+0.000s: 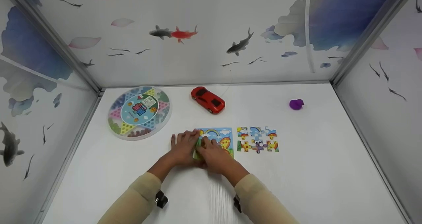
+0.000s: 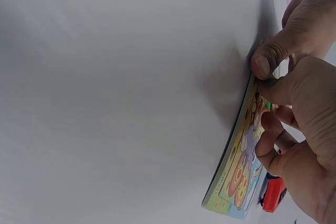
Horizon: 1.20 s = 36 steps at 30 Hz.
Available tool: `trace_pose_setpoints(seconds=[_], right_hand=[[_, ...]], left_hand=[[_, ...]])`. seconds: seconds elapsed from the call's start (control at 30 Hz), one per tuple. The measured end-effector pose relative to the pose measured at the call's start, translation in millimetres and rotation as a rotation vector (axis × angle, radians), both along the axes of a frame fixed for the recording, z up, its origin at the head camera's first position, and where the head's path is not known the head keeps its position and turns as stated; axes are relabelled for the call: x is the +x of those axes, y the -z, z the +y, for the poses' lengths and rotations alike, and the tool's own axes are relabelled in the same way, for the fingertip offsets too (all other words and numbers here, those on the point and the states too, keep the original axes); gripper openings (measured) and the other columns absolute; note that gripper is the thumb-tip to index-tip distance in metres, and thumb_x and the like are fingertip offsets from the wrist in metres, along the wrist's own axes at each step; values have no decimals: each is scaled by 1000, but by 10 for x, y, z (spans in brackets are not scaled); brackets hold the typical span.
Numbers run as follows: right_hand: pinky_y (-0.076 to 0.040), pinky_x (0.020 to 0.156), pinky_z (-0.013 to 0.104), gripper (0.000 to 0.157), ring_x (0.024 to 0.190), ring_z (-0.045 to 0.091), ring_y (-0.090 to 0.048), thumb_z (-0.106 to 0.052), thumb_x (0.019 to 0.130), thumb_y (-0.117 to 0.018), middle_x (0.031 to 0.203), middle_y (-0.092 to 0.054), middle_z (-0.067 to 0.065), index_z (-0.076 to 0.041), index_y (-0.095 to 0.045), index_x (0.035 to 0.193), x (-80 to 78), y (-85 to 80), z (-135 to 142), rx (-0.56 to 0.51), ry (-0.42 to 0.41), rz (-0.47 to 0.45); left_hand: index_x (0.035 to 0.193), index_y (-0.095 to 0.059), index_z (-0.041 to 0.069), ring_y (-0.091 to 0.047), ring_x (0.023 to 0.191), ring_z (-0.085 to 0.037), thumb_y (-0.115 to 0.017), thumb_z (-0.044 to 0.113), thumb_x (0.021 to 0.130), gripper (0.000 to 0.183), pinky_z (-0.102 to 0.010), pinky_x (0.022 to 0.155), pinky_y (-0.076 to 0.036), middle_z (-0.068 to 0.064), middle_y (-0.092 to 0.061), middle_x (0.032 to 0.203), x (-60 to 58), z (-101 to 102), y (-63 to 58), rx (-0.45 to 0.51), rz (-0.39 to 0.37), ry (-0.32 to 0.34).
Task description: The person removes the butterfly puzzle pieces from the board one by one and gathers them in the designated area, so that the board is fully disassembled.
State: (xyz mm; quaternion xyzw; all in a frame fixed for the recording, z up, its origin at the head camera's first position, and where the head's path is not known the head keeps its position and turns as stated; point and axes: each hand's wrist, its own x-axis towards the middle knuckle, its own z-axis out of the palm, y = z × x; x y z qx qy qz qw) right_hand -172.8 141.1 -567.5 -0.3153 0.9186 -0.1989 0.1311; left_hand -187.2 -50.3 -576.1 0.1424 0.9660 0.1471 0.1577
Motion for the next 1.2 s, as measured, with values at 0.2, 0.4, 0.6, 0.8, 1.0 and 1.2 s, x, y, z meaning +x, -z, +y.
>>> trace_pose_setpoints(seconds=[0.2, 0.4, 0.6, 0.8, 1.0, 1.2], right_hand=[[-61, 108, 53, 56, 136, 38, -57, -30, 100, -85, 151, -56, 11, -21, -66, 152, -19, 4, 104, 48, -72, 113], [-60, 108, 52, 46, 132, 33, -56, -25, 103, -81, 148, -60, 8, -23, -68, 148, -16, -1, 284, 15, -44, 185], [-61, 108, 51, 46, 128, 28, -57, -22, 103, -81, 147, -62, 7, -23, -70, 147, 39, -32, 576, -14, -6, 191], [-60, 107, 52, 48, 129, 27, -59, -17, 99, -85, 145, -62, 5, -20, -71, 145, 146, 12, 888, -7, 27, 199], [-60, 108, 52, 44, 129, 25, -59, -16, 98, -86, 142, -64, 3, -18, -74, 141, 247, 46, 1153, -7, 54, 195], [-59, 111, 52, 40, 131, 24, -60, -18, 99, -85, 143, -64, 2, -20, -74, 138, 334, 67, 1353, 5, 79, 172]], left_hand=[[178, -23, 19, -19, 170, -37, -85, 78, 78, 132, -77, 135, -8, -3, -25, 184, -3, 14, 12, 3, -11, -5], [179, -19, 21, -18, 170, -37, -85, 81, 76, 137, -76, 135, -7, -3, -23, 184, -15, 31, 14, 13, -21, -6], [178, -20, 21, -20, 169, -37, -86, 80, 76, 135, -75, 135, -10, -2, -23, 184, -24, 9, 9, 28, -29, -4], [179, -18, 22, -19, 168, -37, -87, 79, 76, 136, -75, 135, -10, -2, -21, 184, -45, -22, 25, 46, -36, -20], [179, -17, 23, -19, 167, -36, -87, 80, 75, 138, -75, 135, -11, -1, -21, 184, -58, -27, 46, 55, -32, -26], [179, -18, 23, -19, 167, -36, -87, 80, 75, 138, -75, 135, -12, -1, -20, 184, -62, -16, 39, 49, -36, -23]])
